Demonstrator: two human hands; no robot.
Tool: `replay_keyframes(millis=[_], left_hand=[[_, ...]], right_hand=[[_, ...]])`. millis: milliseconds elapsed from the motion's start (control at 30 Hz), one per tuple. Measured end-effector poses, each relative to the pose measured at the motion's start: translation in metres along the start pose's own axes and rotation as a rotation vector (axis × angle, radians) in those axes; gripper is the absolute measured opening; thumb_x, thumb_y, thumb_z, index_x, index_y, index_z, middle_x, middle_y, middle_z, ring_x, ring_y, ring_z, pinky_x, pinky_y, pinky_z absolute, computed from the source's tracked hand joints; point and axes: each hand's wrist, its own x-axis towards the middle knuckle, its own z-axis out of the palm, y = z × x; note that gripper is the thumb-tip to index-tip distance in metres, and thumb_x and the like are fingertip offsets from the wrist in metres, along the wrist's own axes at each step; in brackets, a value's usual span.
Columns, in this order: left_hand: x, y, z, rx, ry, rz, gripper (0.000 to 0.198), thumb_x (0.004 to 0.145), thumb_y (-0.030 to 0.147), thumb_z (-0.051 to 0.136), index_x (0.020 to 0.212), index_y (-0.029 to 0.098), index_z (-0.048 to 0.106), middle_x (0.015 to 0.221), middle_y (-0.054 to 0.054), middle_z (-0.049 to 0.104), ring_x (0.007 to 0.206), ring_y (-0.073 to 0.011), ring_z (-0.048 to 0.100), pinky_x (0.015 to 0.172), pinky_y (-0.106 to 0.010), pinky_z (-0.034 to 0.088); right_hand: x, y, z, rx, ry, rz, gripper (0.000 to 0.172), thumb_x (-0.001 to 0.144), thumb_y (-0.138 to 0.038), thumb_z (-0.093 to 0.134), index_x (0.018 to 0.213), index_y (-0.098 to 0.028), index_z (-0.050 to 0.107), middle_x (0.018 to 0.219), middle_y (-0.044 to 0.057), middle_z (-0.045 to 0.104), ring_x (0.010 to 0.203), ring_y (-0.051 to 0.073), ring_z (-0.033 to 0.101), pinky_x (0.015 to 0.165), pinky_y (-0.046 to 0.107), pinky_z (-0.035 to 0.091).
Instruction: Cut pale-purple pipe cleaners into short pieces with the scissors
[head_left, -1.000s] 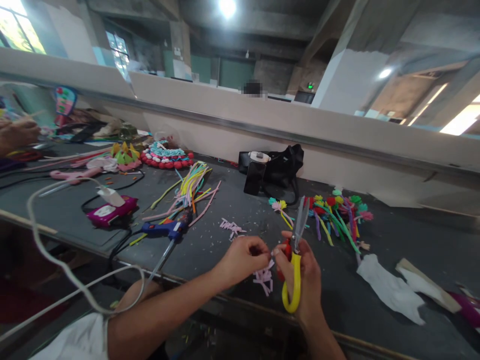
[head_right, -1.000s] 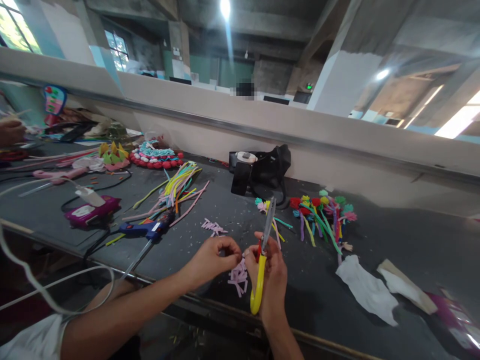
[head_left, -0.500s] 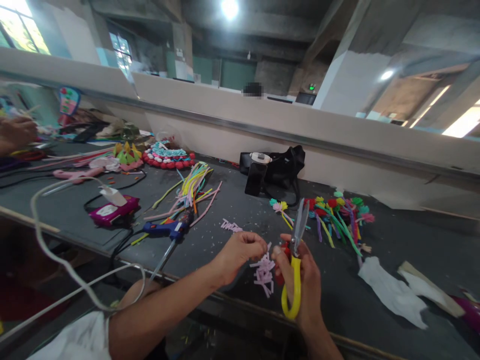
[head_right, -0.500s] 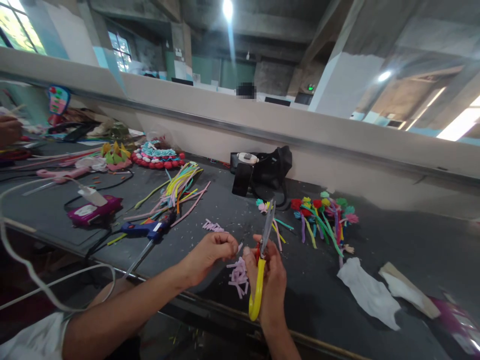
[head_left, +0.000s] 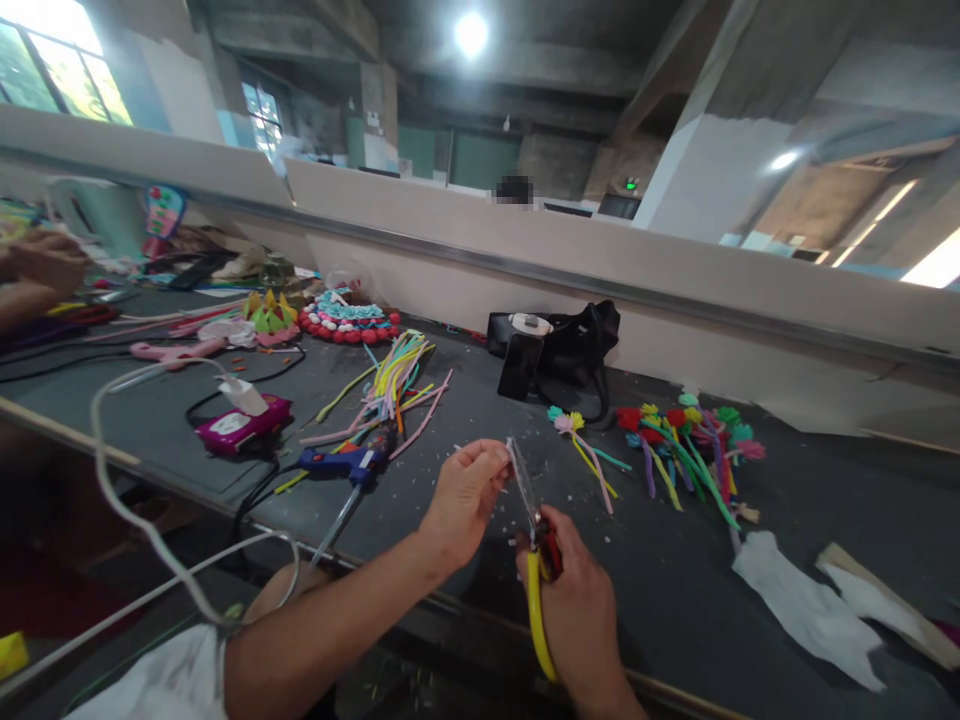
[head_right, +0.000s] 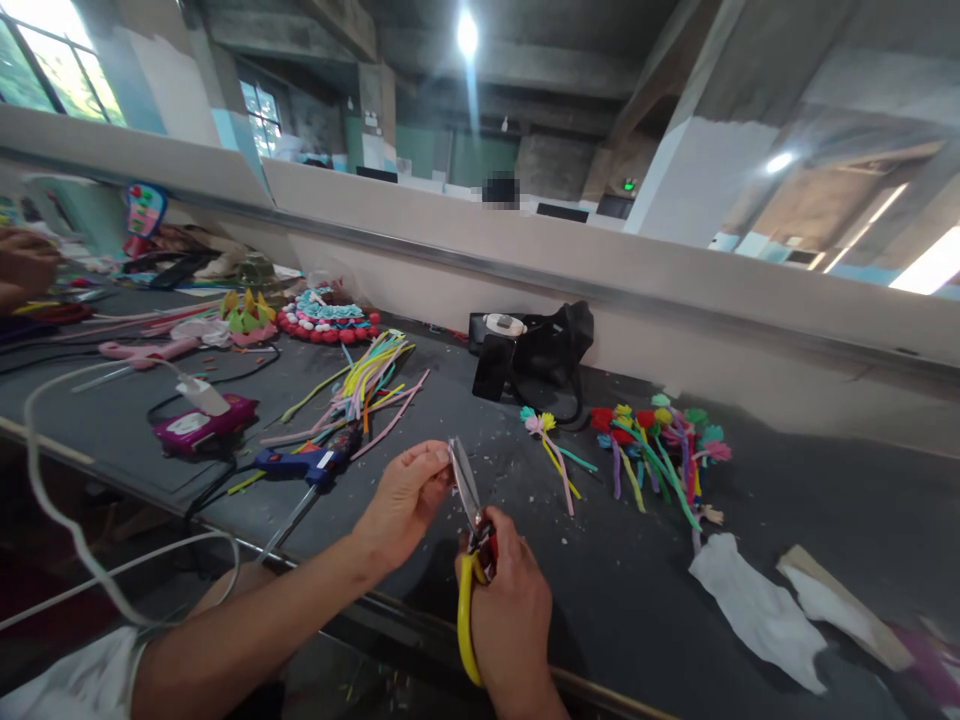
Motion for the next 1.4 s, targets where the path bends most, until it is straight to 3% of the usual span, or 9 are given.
replay_keyframes(millis=[233,500,767,1000,1400], left_hand=[[0.0015,-0.0027,-0.0024,-0.064,-0.008,-0.026,0.013,0.067,0.022,0.074,0.064,0.013,0.063,0.061,0.002,0.057,0.060,-0.0090,0.052,0.063,-0.022,0.042],[0.0015,-0.0034,-0.0017,-0.074,-0.006,-0.020,0.011,0.067,0.019,0.073,0.065,0.013,0.064,0.061,0.002,0.057,0.061,-0.0084,0.053,0.065,-0.021,0.044],[0.0022,-0.0012,-0.0001,-0.068,-0.001,-0.023,0.011,0.066,0.019,0.073,0.065,0.013,0.064,0.060,0.003,0.057,0.061,-0.0089,0.054,0.064,-0.021,0.044],[0.0037,-0.0009,-0.0010,-0.089,-0.016,-0.024,0.012,0.067,0.018,0.072,0.064,0.013,0.062,0.059,0.003,0.056,0.058,-0.0077,0.052,0.062,-0.021,0.044],[0.0022,0.0017,0.0007,-0.104,-0.008,-0.056,0.013,0.065,0.018,0.074,0.063,0.014,0.062,0.058,0.004,0.054,0.061,-0.0084,0.053,0.072,-0.023,0.048]], right_hand=[[-0.0007,0.0009,0.0040,-0.002,0.000,-0.014,0.036,0.085,-0.039,0.050,0.113,-0.021,0.062,0.097,0.004,0.073,0.082,0.021,0.070,0.070,0.029,0.052],[-0.0016,-0.0009,0.0019,0.024,0.012,-0.063,0.030,0.086,-0.036,0.049,0.106,-0.021,0.064,0.082,0.001,0.072,0.067,0.017,0.067,0.061,0.024,0.048],[-0.0012,-0.0021,0.0018,0.112,-0.078,-0.020,0.024,0.086,-0.034,0.050,0.100,-0.022,0.065,0.067,-0.004,0.064,0.057,0.013,0.060,0.055,0.020,0.043],[0.0024,-0.0011,0.0034,0.219,-0.114,-0.011,0.022,0.084,-0.035,0.053,0.098,-0.020,0.062,0.071,-0.003,0.065,0.059,0.012,0.059,0.060,0.019,0.045],[0.0003,0.0023,0.0055,0.292,-0.153,-0.023,0.020,0.086,-0.034,0.053,0.093,-0.019,0.064,0.067,-0.003,0.061,0.062,0.011,0.059,0.061,0.017,0.045]])
